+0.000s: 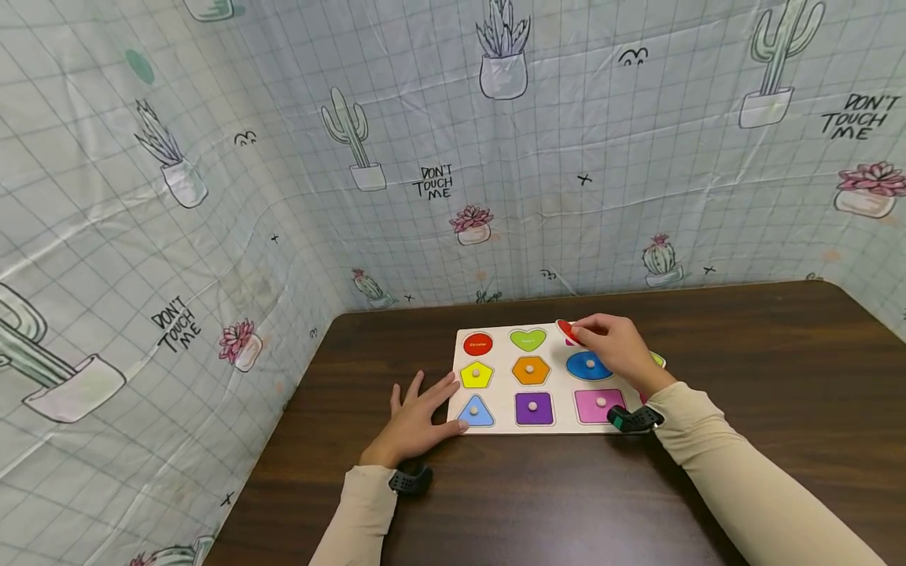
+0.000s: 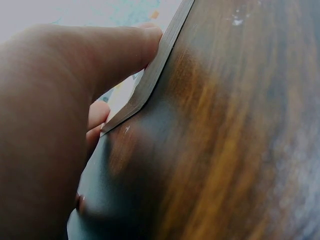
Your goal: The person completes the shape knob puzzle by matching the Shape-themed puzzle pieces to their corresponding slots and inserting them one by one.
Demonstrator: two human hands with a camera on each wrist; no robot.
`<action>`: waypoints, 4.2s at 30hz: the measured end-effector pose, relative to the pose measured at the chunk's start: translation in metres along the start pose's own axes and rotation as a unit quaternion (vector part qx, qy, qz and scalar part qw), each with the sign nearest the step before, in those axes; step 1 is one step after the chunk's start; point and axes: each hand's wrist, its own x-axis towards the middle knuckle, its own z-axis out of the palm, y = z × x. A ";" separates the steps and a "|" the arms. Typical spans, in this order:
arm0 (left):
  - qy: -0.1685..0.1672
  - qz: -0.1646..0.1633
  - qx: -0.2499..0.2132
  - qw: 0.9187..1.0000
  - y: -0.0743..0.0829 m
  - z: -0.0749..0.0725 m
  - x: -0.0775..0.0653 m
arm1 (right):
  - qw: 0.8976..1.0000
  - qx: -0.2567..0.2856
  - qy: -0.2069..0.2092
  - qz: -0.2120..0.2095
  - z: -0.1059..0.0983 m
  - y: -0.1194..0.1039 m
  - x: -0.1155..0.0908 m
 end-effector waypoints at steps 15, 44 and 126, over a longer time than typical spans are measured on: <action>0.001 -0.005 -0.004 1.000 -0.003 0.000 -0.003 | 0.992 0.108 -0.040 0.047 0.035 -0.019 0.027; -0.007 -0.002 0.002 1.000 0.001 -0.002 0.001 | 0.998 0.026 -0.030 0.051 0.100 -0.032 0.051; -0.021 -0.014 0.004 1.000 -0.002 -0.001 -0.001 | 0.963 -0.257 -0.061 -0.060 0.153 -0.042 0.078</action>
